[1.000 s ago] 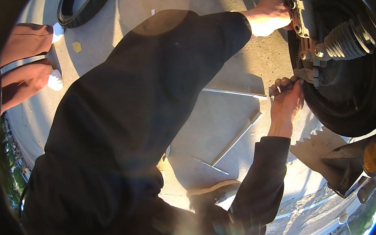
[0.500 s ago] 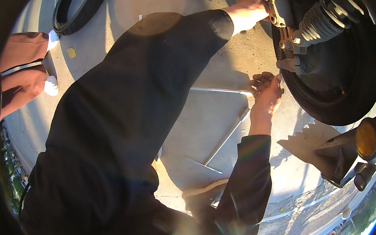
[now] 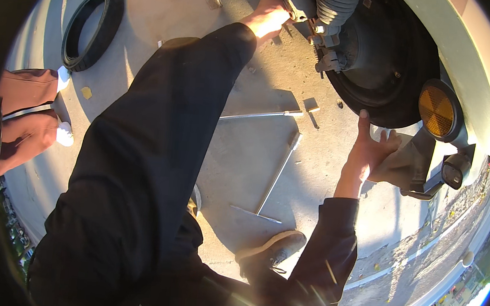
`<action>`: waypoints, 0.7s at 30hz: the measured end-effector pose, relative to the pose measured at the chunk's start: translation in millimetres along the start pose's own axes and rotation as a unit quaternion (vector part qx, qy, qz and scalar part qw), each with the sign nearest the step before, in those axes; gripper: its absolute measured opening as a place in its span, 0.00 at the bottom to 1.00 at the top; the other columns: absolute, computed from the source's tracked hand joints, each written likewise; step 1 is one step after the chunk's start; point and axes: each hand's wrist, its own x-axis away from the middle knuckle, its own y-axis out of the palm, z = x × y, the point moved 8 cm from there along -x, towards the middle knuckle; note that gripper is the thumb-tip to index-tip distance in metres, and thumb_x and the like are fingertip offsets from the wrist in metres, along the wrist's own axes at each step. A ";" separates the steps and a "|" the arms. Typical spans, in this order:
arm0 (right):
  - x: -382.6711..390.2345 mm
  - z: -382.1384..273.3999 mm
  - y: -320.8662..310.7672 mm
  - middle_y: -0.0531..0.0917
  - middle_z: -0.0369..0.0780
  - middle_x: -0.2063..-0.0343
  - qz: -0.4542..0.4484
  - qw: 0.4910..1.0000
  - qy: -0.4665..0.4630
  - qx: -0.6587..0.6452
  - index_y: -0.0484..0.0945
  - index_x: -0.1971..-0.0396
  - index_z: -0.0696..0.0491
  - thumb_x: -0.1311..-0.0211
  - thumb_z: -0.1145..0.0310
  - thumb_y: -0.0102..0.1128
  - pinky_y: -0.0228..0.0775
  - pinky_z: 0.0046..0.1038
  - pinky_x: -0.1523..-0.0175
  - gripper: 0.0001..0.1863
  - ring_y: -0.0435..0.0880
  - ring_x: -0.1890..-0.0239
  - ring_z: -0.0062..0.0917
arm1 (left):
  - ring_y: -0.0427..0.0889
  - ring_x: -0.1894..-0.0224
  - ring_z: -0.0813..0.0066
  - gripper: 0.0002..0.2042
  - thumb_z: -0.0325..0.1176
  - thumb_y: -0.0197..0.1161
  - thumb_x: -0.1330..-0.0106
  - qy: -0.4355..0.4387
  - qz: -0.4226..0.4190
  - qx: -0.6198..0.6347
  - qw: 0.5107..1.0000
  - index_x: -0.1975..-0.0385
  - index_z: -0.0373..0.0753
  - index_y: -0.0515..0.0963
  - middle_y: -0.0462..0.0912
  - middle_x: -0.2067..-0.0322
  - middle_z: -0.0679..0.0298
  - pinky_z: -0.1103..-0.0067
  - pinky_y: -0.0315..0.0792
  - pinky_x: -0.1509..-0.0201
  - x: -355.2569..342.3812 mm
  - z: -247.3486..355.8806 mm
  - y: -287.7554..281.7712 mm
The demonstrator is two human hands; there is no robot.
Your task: The person removes the rear wheel from a scooter using a T-handle wrench, then works on the tire and inner tube on the ground. They use pliers to manipulate the tire bead and valve stem while another person stands nearby.
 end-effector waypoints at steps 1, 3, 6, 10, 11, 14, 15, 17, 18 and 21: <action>-3.1 -11.6 1.0 0.70 0.55 0.34 -0.008 0.996 -0.067 -0.050 0.60 0.34 0.70 0.54 0.50 0.85 0.67 0.37 0.29 0.58 0.73 0.33 0.43 | 0.90 0.63 0.67 0.08 0.23 0.71 0.36 -0.008 0.007 -0.001 1.000 0.63 0.24 0.83 0.89 0.62 0.51 0.72 0.84 0.61 -1.1 -4.5 -1.3; -8.1 -35.1 -2.6 0.70 0.55 0.34 0.041 0.980 -0.175 0.087 0.60 0.33 0.68 0.56 0.48 0.85 0.63 0.37 0.28 0.59 0.72 0.33 0.44 | 0.89 0.61 0.69 0.07 0.22 0.71 0.36 -0.020 0.034 -0.017 0.999 0.63 0.26 0.83 0.89 0.62 0.52 0.73 0.83 0.60 -3.7 -7.6 -6.1; -17.8 -45.4 4.3 0.70 0.55 0.33 0.030 0.981 -0.147 0.120 0.60 0.31 0.64 0.56 0.48 0.85 0.59 0.36 0.26 0.59 0.71 0.32 0.45 | 0.89 0.59 0.67 0.07 0.24 0.65 0.30 -0.029 0.035 -0.061 0.997 0.56 0.30 0.82 0.88 0.58 0.55 0.70 0.85 0.56 0.0 -1.5 -2.6; -22.6 -56.3 9.9 0.70 0.54 0.32 -0.069 0.989 -0.131 -0.014 0.59 0.29 0.64 0.55 0.47 0.84 0.58 0.35 0.24 0.60 0.70 0.30 0.43 | 0.88 0.54 0.64 0.09 0.26 0.57 0.24 -0.107 0.034 0.022 0.993 0.50 0.32 0.79 0.85 0.52 0.56 0.67 0.86 0.49 13.9 1.6 4.2; -21.0 -56.8 10.3 0.70 0.54 0.32 -0.081 0.988 -0.127 -0.025 0.59 0.29 0.64 0.55 0.47 0.83 0.58 0.35 0.24 0.60 0.70 0.30 0.43 | 0.88 0.54 0.63 0.09 0.25 0.57 0.24 -0.098 0.020 0.030 0.995 0.50 0.32 0.79 0.85 0.51 0.56 0.66 0.86 0.48 14.4 5.9 6.2; -16.6 -58.1 0.9 0.70 0.54 0.32 -0.051 0.988 -0.145 0.030 0.60 0.30 0.64 0.54 0.49 0.83 0.57 0.35 0.24 0.58 0.69 0.30 0.43 | 0.88 0.53 0.58 0.10 0.26 0.54 0.22 -0.113 0.053 -0.003 0.992 0.47 0.31 0.77 0.85 0.49 0.54 0.65 0.86 0.46 12.1 5.1 0.8; -17.0 -56.6 -0.6 0.70 0.54 0.32 -0.045 0.985 -0.144 0.086 0.61 0.30 0.64 0.53 0.49 0.83 0.56 0.35 0.24 0.57 0.69 0.29 0.43 | 0.88 0.53 0.58 0.10 0.26 0.53 0.22 -0.089 0.041 -0.060 0.993 0.47 0.32 0.77 0.84 0.49 0.54 0.65 0.86 0.46 12.0 6.8 1.3; -18.8 -52.6 2.7 0.70 0.54 0.32 -0.100 0.987 -0.113 -0.052 0.61 0.30 0.64 0.52 0.50 0.83 0.56 0.35 0.24 0.56 0.69 0.29 0.42 | 0.87 0.51 0.59 0.11 0.24 0.51 0.22 -0.079 0.022 -0.089 0.993 0.46 0.33 0.77 0.84 0.49 0.55 0.65 0.86 0.46 11.4 6.8 1.2; -18.6 -55.2 5.6 0.70 0.53 0.32 -0.129 0.978 -0.118 -0.113 0.61 0.30 0.64 0.52 0.51 0.82 0.55 0.35 0.24 0.55 0.69 0.29 0.42 | 0.87 0.50 0.59 0.11 0.24 0.51 0.22 -0.080 0.013 -0.054 0.995 0.45 0.33 0.77 0.84 0.48 0.55 0.66 0.86 0.45 12.3 6.9 1.5; -24.1 -52.9 9.6 0.71 0.53 0.32 -0.151 0.981 -0.083 -0.084 0.62 0.30 0.63 0.51 0.52 0.82 0.54 0.34 0.24 0.54 0.69 0.29 0.41 | 0.86 0.47 0.64 0.12 0.22 0.54 0.24 -0.076 -0.013 -0.016 0.997 0.45 0.34 0.77 0.84 0.48 0.57 0.68 0.85 0.43 17.9 12.9 4.9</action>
